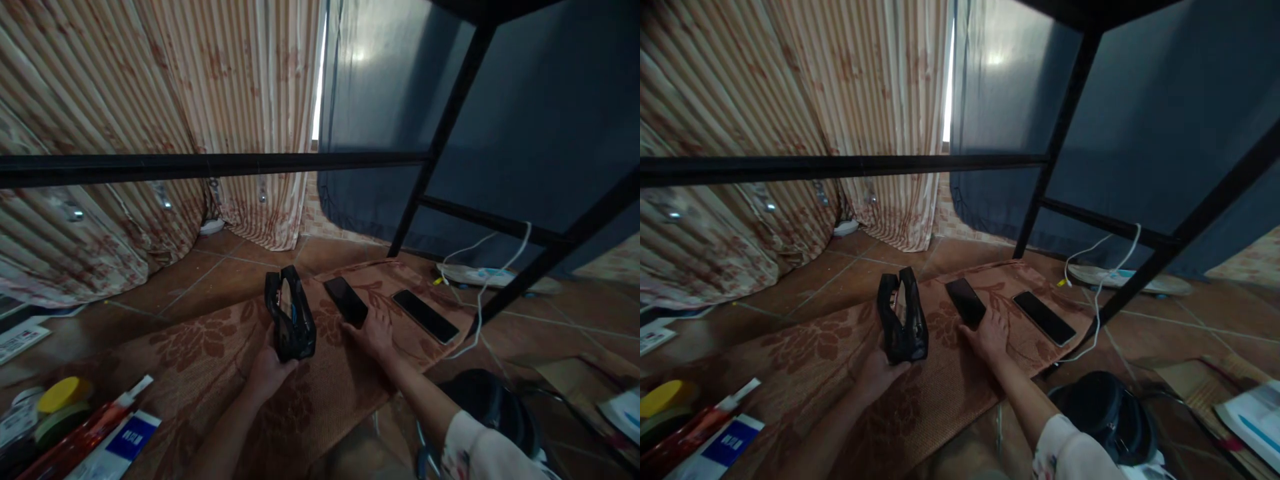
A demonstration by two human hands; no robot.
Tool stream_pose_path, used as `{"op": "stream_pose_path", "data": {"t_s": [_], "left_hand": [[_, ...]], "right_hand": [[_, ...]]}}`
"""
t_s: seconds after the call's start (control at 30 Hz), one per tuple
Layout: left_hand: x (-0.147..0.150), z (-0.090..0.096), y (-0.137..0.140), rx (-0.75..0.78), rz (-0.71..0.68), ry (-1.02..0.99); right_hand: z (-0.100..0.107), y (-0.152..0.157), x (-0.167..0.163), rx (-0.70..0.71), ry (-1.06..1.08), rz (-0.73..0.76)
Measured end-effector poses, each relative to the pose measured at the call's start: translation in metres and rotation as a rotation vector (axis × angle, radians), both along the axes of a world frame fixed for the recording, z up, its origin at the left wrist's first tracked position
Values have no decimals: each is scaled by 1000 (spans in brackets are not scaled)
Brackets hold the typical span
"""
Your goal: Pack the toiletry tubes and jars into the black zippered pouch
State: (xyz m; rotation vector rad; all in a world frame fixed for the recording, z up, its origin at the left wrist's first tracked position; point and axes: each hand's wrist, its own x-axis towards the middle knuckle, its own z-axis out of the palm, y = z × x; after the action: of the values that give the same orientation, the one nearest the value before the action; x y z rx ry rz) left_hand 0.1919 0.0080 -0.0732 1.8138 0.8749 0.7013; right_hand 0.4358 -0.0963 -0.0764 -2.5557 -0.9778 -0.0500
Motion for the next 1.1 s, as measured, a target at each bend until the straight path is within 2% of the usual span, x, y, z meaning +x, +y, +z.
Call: {"op": "stream_pose_path", "data": {"t_s": [0.07, 0.23, 0.47, 0.63, 0.77, 0.93, 1.1], "left_hand": [[6, -2, 2, 4, -2, -17], [22, -4, 7, 14, -16, -51], [60, -3, 4, 13, -83, -120], [70, -10, -3, -58, -28, -135], [50, -13, -21, -160, -8, -7], [-3, -13, -61, -168, 3, -18], [-72, 2, -96, -157, 52, 55]], "right_hand": [[-8, 3, 1, 25, -15, -4], [-26, -2, 2, 194, -106, 72], [-30, -5, 5, 245, -109, 105], [-32, -10, 8, 284, -108, 136], [-30, -27, 1, 285, -88, 180], [-27, -68, -24, 196, -39, 192], [-31, -111, -36, 107, -68, 403]]}}
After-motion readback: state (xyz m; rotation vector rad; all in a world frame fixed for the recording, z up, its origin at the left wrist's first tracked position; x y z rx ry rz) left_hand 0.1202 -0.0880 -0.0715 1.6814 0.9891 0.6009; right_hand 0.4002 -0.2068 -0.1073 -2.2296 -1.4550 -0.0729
